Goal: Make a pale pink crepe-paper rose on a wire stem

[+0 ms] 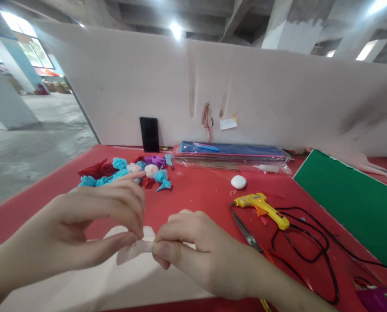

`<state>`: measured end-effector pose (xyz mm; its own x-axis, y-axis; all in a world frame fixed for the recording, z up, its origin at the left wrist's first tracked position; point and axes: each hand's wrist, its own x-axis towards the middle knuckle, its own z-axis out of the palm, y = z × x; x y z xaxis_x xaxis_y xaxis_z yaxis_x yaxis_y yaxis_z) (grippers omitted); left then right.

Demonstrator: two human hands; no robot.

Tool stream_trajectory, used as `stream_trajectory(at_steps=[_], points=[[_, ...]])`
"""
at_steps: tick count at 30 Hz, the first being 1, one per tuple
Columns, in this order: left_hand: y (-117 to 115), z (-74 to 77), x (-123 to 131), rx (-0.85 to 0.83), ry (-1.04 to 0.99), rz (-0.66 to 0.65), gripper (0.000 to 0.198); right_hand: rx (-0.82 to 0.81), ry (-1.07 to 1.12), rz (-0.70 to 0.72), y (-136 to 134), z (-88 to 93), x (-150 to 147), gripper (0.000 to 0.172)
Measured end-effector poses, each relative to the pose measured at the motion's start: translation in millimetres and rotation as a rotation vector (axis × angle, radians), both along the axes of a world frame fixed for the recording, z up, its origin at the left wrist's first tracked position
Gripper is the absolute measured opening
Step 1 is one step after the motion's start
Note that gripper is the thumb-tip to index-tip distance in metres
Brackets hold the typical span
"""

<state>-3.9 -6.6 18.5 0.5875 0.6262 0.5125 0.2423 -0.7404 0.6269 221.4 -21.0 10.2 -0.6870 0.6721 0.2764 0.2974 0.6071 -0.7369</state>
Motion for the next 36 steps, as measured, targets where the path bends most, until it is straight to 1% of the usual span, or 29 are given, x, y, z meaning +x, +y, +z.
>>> stream_trajectory(at_steps=[4, 7, 9, 14, 16, 18, 25, 27, 29, 32, 36], points=[[-2, -3.7, -2, -0.112, 0.006, 0.003, 0.025, 0.07, -0.033, 0.026, -2, 0.8, 0, 0.038], [-5, -4.9, -1, -0.253, 0.001, 0.008, 0.025, 0.165, -0.045, 0.056, -4, 0.2, 0, 0.035], [-6, -3.9, 0, -0.34, 0.003, -0.001, 0.024, 0.199, -0.046, 0.072, -4, -1.3, 1, 0.032], [-5, 0.4, 1, -0.556, 0.111, -0.011, 0.015, 0.159, 0.071, 0.199, 2, -6.1, 3, 0.022], [-5, 0.6, 1, -0.613, 0.118, -0.01, 0.013, 0.148, 0.092, 0.216, 4, -7.4, 4, 0.022], [-6, 0.1, 0, -0.591, 0.095, -0.007, 0.015, 0.14, 0.106, 0.231, 6, -8.5, 4, 0.023], [-11, 0.0, -2, -0.425, 0.027, 0.033, 0.022, 0.099, 0.125, 0.249, 12, -14.6, 5, 0.026], [-11, 0.0, -3, -0.355, 0.024, 0.051, 0.024, 0.072, 0.151, 0.275, 16, -16.8, 5, 0.029], [-12, 0.0, -2, -0.313, 0.006, 0.035, 0.023, 0.016, 0.208, 0.297, 18, -19.2, 4, 0.033], [-13, 0.3, 0, -0.263, -0.048, 0.01, 0.022, -0.144, 0.326, 0.317, 20, -23.2, 2, 0.037], [-12, 2.2, 1, -0.047, -0.104, -0.019, 0.025, -0.505, 0.497, 0.392, 18, -31.6, -3, 0.036]])
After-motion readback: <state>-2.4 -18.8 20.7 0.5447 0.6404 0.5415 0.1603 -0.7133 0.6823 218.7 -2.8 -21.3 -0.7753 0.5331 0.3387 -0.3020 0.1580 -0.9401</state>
